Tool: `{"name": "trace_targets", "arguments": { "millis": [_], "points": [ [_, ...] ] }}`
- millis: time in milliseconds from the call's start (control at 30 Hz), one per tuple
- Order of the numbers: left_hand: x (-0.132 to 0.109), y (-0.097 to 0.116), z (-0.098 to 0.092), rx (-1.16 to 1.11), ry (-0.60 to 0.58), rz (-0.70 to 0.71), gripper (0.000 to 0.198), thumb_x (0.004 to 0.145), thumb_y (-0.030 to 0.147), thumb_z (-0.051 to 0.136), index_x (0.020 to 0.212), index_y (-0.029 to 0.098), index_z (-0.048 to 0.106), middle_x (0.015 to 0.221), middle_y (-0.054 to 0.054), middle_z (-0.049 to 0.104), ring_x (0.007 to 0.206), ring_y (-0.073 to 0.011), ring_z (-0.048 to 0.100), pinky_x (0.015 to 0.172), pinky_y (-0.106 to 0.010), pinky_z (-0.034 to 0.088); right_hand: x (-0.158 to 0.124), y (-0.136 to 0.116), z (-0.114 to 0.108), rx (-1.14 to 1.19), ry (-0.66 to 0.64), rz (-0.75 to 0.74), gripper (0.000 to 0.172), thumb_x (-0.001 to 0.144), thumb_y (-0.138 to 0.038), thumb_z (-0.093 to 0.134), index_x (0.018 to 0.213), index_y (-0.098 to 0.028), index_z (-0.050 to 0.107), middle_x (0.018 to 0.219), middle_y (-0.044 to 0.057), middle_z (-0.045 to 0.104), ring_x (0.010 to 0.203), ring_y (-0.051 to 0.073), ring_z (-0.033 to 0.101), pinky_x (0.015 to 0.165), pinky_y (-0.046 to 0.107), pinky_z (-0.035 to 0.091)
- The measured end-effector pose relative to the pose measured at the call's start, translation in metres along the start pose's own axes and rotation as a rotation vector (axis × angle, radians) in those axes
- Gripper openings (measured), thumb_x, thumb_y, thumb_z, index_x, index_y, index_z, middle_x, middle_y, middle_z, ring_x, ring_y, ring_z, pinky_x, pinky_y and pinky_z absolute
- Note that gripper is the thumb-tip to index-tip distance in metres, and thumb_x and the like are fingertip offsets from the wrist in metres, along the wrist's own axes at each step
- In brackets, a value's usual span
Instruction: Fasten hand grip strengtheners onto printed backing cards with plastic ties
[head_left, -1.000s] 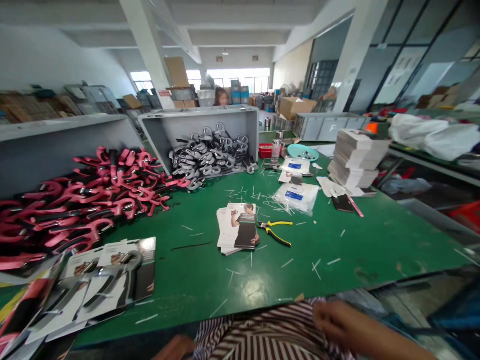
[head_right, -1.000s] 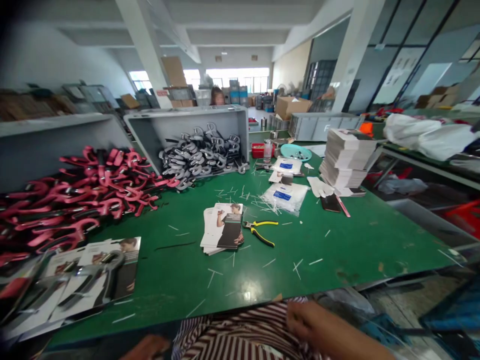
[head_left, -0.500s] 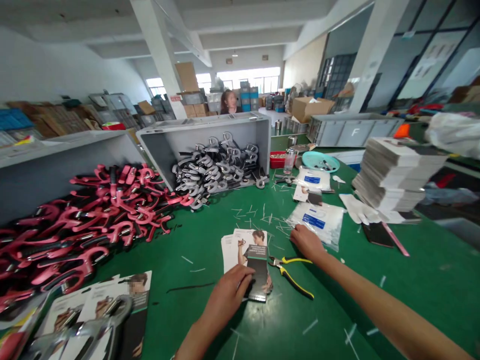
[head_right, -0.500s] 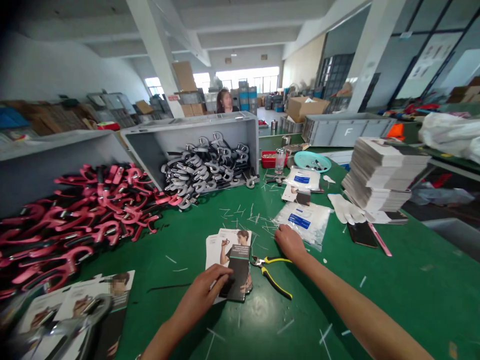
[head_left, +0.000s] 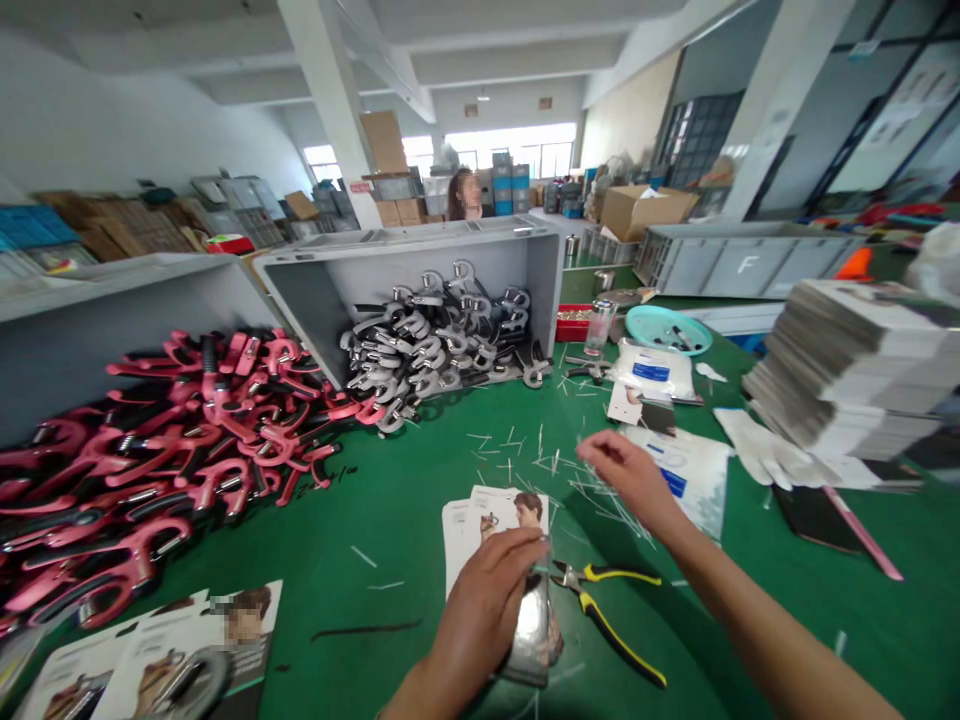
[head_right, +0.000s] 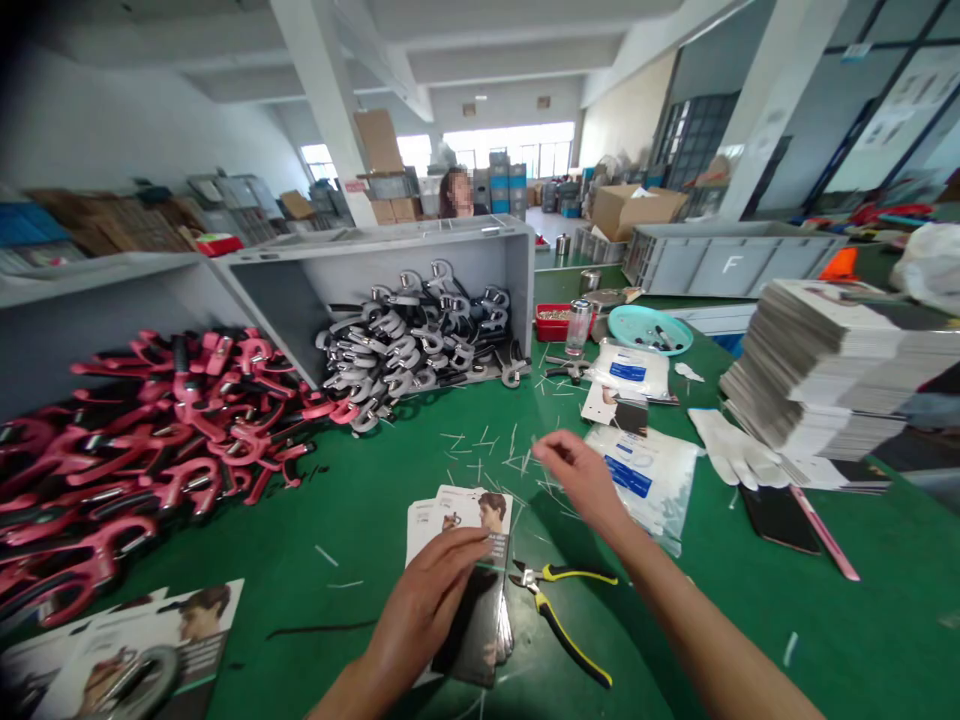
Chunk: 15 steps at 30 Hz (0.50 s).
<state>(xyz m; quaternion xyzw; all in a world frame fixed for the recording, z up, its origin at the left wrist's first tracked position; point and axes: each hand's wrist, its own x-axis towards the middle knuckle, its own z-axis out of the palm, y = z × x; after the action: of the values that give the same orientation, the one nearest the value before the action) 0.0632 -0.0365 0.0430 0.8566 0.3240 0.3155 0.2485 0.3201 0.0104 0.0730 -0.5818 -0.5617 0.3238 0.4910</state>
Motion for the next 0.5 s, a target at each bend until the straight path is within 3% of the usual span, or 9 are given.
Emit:
{"name": "trace_targets", "arguments": {
  "millis": [67, 133, 233, 367, 500],
  "points": [
    [0.002, 0.005, 0.002, 0.086, 0.022, 0.031, 0.046, 0.095, 0.011, 0.041, 0.137, 0.025, 0.050, 0.139, -0.010, 0.055, 0.128, -0.0215, 0.051, 0.110, -0.044, 0.041, -0.027, -0.010, 0.025, 0.250, -0.329, 0.192, 0.025, 0.085, -0.044, 0.064, 0.088, -0.020, 0.060, 0.066, -0.005, 0.053, 0.052, 0.009, 0.041, 0.049, 0.022, 0.032],
    [-0.001, 0.009, 0.003, 0.133, 0.015, 0.029, 0.043, 0.096, 0.014, 0.043, 0.137, 0.023, 0.050, 0.136, -0.011, 0.058, 0.123, -0.0220, 0.054, 0.106, -0.043, 0.046, -0.055, -0.013, 0.045, 0.485, -0.463, 0.343, 0.027, 0.082, -0.044, 0.069, 0.089, -0.020, 0.057, 0.063, -0.008, 0.048, 0.048, 0.007, 0.035, 0.046, 0.020, 0.024],
    [-0.016, 0.013, 0.005, 0.166, 0.024, 0.012, 0.034, 0.097, 0.020, 0.045, 0.129, 0.019, 0.056, 0.121, -0.012, 0.065, 0.110, -0.0214, 0.061, 0.095, -0.038, 0.054, -0.089, -0.006, 0.061, 0.726, -0.536, 0.495, 0.030, 0.080, -0.041, 0.074, 0.084, -0.019, 0.053, 0.059, -0.009, 0.044, 0.047, 0.005, 0.029, 0.045, 0.019, 0.021],
    [-0.036, 0.015, 0.006, 0.168, 0.049, -0.008, 0.025, 0.097, 0.019, 0.046, 0.114, 0.016, 0.063, 0.103, -0.011, 0.069, 0.094, -0.0208, 0.064, 0.084, -0.035, 0.054, -0.109, 0.004, 0.066, 0.888, -0.629, 0.640, 0.029, 0.078, -0.036, 0.077, 0.082, -0.018, 0.055, 0.065, -0.006, 0.049, 0.048, 0.004, 0.030, 0.047, 0.019, 0.023],
    [-0.048, 0.019, 0.002, 0.069, 0.036, -0.224, 0.020, 0.096, 0.020, 0.047, 0.090, 0.017, 0.066, 0.081, -0.006, 0.066, 0.078, -0.0176, 0.061, 0.073, -0.030, 0.049, -0.121, 0.002, 0.074, 0.877, -0.589, 0.612, 0.028, 0.080, -0.040, 0.075, 0.094, -0.019, 0.062, 0.070, -0.003, 0.053, 0.054, 0.007, 0.039, 0.051, 0.020, 0.033]
  ]
}}
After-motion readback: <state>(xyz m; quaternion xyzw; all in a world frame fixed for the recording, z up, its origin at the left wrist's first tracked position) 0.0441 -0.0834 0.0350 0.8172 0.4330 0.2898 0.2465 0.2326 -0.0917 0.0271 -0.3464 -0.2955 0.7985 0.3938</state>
